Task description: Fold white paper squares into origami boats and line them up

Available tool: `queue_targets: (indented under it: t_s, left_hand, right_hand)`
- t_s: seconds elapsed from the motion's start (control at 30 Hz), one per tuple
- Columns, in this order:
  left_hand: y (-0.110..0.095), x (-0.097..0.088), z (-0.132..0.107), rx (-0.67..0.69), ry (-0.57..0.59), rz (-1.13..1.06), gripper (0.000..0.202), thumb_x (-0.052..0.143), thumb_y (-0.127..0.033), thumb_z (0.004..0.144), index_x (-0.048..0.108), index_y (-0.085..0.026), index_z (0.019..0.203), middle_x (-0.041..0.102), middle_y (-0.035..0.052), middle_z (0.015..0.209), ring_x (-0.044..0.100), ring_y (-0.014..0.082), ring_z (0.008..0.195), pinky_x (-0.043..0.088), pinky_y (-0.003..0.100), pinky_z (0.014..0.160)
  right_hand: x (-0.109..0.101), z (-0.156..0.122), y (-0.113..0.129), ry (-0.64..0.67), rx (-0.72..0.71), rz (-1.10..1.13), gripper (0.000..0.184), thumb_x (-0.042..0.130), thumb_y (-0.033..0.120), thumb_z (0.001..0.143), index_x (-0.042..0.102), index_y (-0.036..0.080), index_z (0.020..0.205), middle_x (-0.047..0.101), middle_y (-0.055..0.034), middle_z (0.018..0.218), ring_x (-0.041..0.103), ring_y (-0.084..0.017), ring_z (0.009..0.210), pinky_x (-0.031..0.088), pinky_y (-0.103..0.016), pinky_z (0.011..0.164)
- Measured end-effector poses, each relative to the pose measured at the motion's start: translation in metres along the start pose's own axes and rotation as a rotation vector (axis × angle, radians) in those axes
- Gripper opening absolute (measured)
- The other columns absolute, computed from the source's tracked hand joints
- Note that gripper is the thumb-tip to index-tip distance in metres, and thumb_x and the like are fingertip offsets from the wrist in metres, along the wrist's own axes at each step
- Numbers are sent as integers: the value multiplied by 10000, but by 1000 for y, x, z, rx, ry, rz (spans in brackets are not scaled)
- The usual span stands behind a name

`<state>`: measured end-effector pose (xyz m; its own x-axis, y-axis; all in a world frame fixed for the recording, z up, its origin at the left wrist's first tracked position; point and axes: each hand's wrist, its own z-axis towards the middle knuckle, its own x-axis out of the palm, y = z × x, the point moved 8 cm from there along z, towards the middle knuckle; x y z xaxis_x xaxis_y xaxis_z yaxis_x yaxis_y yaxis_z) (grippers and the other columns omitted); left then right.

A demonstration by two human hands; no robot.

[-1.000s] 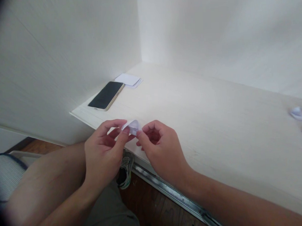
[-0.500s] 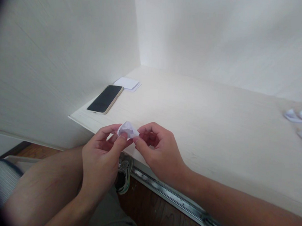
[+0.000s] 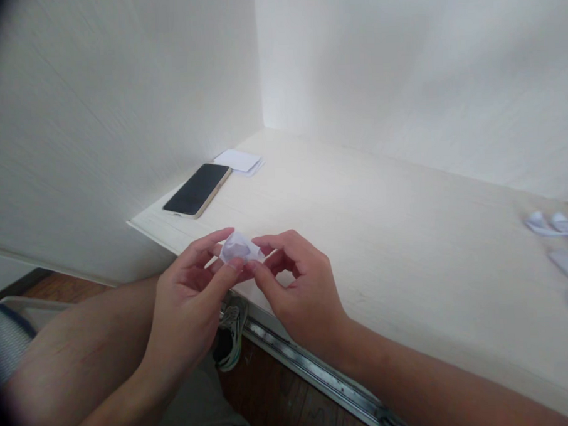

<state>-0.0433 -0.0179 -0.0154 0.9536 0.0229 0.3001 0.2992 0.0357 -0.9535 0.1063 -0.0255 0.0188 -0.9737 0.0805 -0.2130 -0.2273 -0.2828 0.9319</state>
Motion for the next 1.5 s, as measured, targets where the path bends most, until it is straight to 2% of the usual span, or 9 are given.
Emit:
queue_targets:
  t_s: [0.17,0.33,0.5,0.6,0.7,0.83,1.03,1.27,1.5]
  left_hand:
    - [1,2,2,-65,69,-53,297,788,-202,835,712,-217,1121,707,-7,942,697,110,799,618,228,773]
    - [9,5,4,-280,133,-180,270,814,-191,807,728,-174,1062,749,29,896,702,112,750,611,205,725]
    - [13,7,7,-463,312,-235,170,767,-140,834,765,-109,1001,750,77,908,702,117,682,634,221,681]
    - [16,5,7,-545,379,-247,153,769,-134,833,780,-89,979,736,65,833,683,99,624,653,235,679]
    - [20,3,7,-597,405,-241,158,804,-122,791,780,-74,939,713,48,759,678,96,600,658,238,673]
    - [22,1,7,-657,406,-227,182,838,-150,764,771,-58,905,721,65,770,692,107,603,656,229,645]
    - [20,-4,10,-660,396,-191,261,903,-227,724,770,-68,881,757,81,777,731,140,596,653,221,627]
    - [10,-2,10,-501,480,-268,347,918,-220,719,779,-164,1032,780,40,880,759,147,730,670,265,718]
    - [11,2,9,-474,534,-256,271,905,-232,742,798,-160,980,772,36,857,736,113,695,635,187,655]
  right_hand:
    - [1,-2,6,30,-56,12,110,710,190,873,695,206,981,687,-32,903,657,-142,712,571,-309,648]
    - [-2,-1,8,4,-113,15,220,762,189,853,680,231,1054,671,-22,968,650,-125,717,579,-291,648]
    - [-1,-1,15,49,-231,-35,198,763,139,864,712,228,1034,689,-30,1014,653,-116,768,580,-273,673]
    - [0,-3,21,57,-322,-101,168,746,109,876,730,217,1005,715,-34,994,666,-122,810,575,-262,680]
    - [2,-4,24,82,-387,-115,154,748,96,869,743,181,997,726,-56,982,682,-135,855,575,-260,697]
    - [6,-5,23,120,-408,-92,109,757,104,856,746,132,961,698,-72,948,650,-120,784,558,-254,678]
    - [11,-7,27,203,-451,-44,108,724,56,863,755,100,957,675,-74,909,642,-106,762,545,-225,676]
    - [5,-7,29,143,-472,-46,149,745,26,840,793,119,947,698,-65,877,670,-99,752,550,-193,650]
    - [7,-6,26,192,-389,68,152,825,95,804,815,180,930,763,-38,795,717,-97,640,575,-171,585]
